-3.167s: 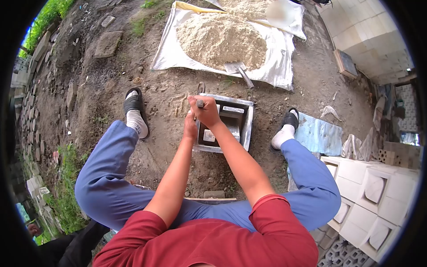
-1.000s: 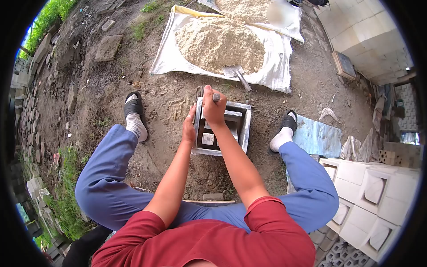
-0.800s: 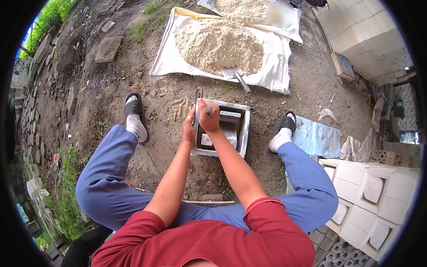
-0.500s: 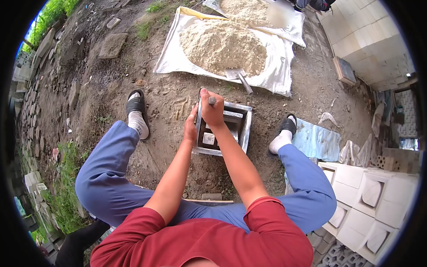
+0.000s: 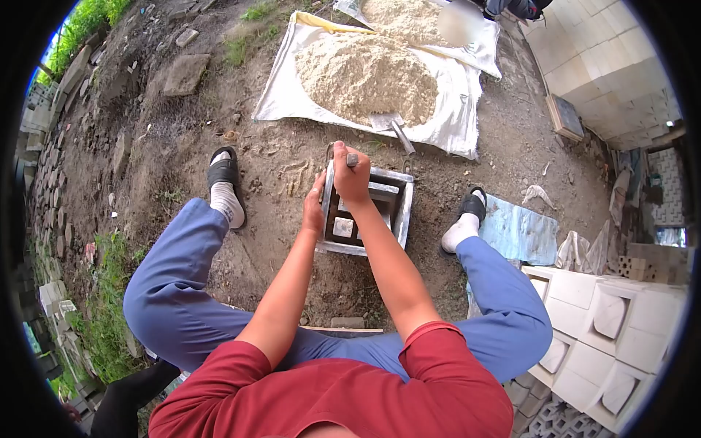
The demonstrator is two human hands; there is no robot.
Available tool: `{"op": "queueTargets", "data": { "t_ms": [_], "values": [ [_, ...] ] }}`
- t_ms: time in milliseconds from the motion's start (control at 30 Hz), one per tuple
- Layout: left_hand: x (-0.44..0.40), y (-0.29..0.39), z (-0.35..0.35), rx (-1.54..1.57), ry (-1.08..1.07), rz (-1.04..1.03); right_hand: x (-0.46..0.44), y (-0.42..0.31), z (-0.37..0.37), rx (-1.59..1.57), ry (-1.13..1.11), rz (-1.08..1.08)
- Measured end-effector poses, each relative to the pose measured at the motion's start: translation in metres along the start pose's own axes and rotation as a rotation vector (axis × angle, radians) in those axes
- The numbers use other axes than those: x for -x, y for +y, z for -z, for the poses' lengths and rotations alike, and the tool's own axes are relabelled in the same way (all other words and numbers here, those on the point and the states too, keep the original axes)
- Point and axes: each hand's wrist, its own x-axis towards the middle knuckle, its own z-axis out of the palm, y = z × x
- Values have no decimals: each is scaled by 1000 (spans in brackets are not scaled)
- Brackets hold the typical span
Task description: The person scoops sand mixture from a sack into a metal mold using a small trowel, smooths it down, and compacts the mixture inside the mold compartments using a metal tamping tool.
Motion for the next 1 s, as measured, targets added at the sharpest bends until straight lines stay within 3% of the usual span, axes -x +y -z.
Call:
{"op": "queueTargets", "data": {
  "t_ms": [200,500,567,733,867,1000],
  "values": [
    [-1,-4,0,8,-4,4,-5,-6,0,-61,9,-37],
    [1,1,0,9,-9,20,1,34,2,107,-38,166],
    [6,6,0,7,-15,21,-2,30,-1,-3,-7,14],
    [-1,8,1,-5,-14,18,-13,6,-3,-54,79,-33],
    [1,3,-1,-28,-2,-6,-6,0,-5,-92,95,13],
    [3,1,1,-13,-18,-8,2,40,0,-73,98,26]
  ]
}}
